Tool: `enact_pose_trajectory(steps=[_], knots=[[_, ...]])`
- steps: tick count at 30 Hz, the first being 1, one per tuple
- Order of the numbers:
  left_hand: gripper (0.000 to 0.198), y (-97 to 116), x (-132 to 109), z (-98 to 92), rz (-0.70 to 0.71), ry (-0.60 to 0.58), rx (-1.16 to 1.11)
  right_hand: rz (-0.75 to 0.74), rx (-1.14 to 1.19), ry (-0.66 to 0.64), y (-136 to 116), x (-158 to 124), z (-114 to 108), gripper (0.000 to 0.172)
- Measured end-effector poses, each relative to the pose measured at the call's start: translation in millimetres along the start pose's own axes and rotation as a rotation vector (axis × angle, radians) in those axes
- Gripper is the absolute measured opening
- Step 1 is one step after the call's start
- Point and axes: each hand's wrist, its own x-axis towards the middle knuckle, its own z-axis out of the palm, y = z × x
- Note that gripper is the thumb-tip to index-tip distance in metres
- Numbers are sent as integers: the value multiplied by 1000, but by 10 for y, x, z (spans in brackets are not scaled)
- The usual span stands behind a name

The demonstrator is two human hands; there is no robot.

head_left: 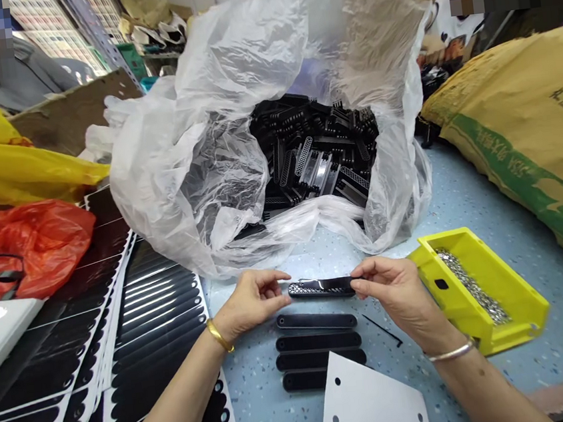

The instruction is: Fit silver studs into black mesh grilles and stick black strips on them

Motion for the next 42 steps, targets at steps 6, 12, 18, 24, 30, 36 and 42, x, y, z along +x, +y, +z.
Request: enact_pose_trajectory(steps=[6, 12, 18, 24, 30, 36, 42], knots=[[14, 42, 42, 133, 189, 45, 380, -60, -44, 11, -121, -44, 70, 14], [14, 53, 46, 55, 134, -5, 379, -153, -159, 12, -477, -143, 83, 9], [20, 70, -26, -18, 116, -7, 337, -52, -70, -48, -262, -79, 57, 15], [23, 198, -81, -133, 143, 61, 248, 12, 12, -62, -120, 7, 13, 17], [30, 329, -40, -249, 121, 128, 60, 66, 108, -117, -126, 81, -19, 20], [29, 95, -122, -45, 58, 123, 147, 96, 99, -125, -65, 94, -38, 21], [28, -42, -154, 149, 34, 172, 130, 102, 95, -140, -48, 100, -16, 22]])
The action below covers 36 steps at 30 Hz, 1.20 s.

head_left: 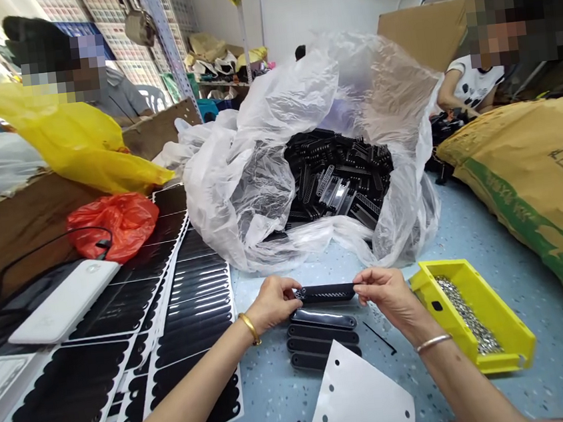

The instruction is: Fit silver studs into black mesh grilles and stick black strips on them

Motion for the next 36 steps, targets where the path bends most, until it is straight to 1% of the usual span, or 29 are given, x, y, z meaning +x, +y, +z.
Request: enact_pose_trajectory(steps=[7, 16, 21, 27, 36], knots=[[19, -5, -20, -18, 2, -21, -39, 29, 23, -20, 36, 17, 60, 18], [21, -29, -45, -63, 26, -49, -72, 57, 24, -13, 62, 16, 137, 19], [24, -57, -48, -56, 31, -49, -85, 53, 4, -9, 94, 12, 126, 18], [25, -74, -54, -38, 22, -36, -107, 25, -105, 9, 191, -19, 91, 19], [25, -76, -52, -52, 30, -39, -107, 16, -119, 23, 241, -50, 89, 21]])
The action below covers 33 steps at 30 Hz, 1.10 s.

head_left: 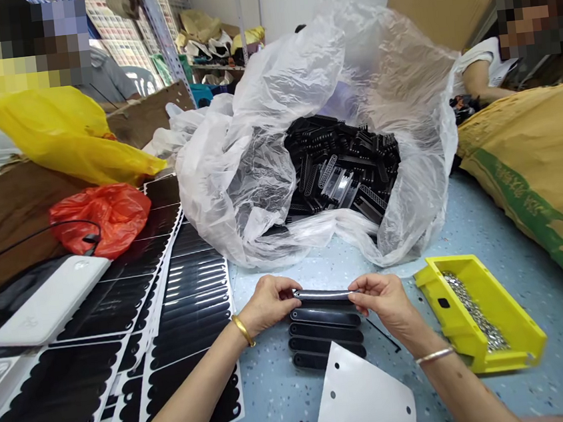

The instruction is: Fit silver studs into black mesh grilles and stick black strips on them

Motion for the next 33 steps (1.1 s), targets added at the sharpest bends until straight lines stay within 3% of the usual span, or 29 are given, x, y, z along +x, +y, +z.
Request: enact_pose_trajectory(steps=[18, 33], knots=[[25, -43, 8, -3, 20, -11, -23, -14, 142, 14, -42, -56, 3, 16], [24, -16, -11, -14, 5, -16, -61, 7, 58, 41, 1, -47, 16, 18]])
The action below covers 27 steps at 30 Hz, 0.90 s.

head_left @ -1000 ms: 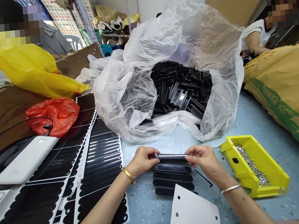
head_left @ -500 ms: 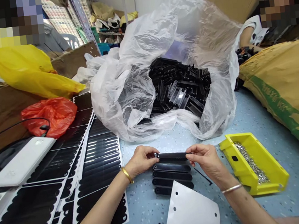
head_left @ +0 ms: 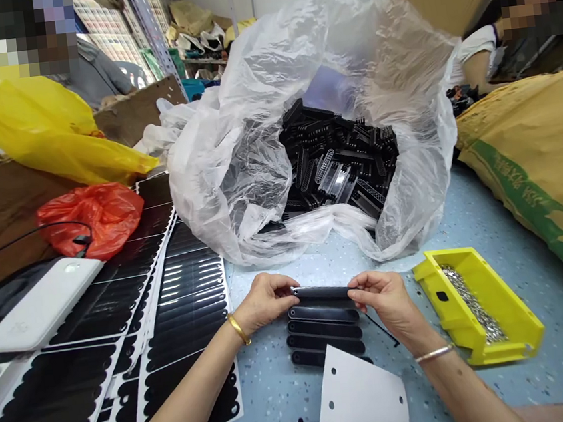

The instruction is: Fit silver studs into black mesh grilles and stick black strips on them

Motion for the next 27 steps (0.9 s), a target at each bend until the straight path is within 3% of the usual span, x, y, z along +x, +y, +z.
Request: enact_pose_trajectory(steps=[14, 27], knots=[[30, -8, 1, 6, -11, 22, -53, 1, -55, 20, 3, 9, 11, 19], [22, 9, -5, 3, 21, 8, -46, -61, 16, 0, -139, -107, 48, 16]])
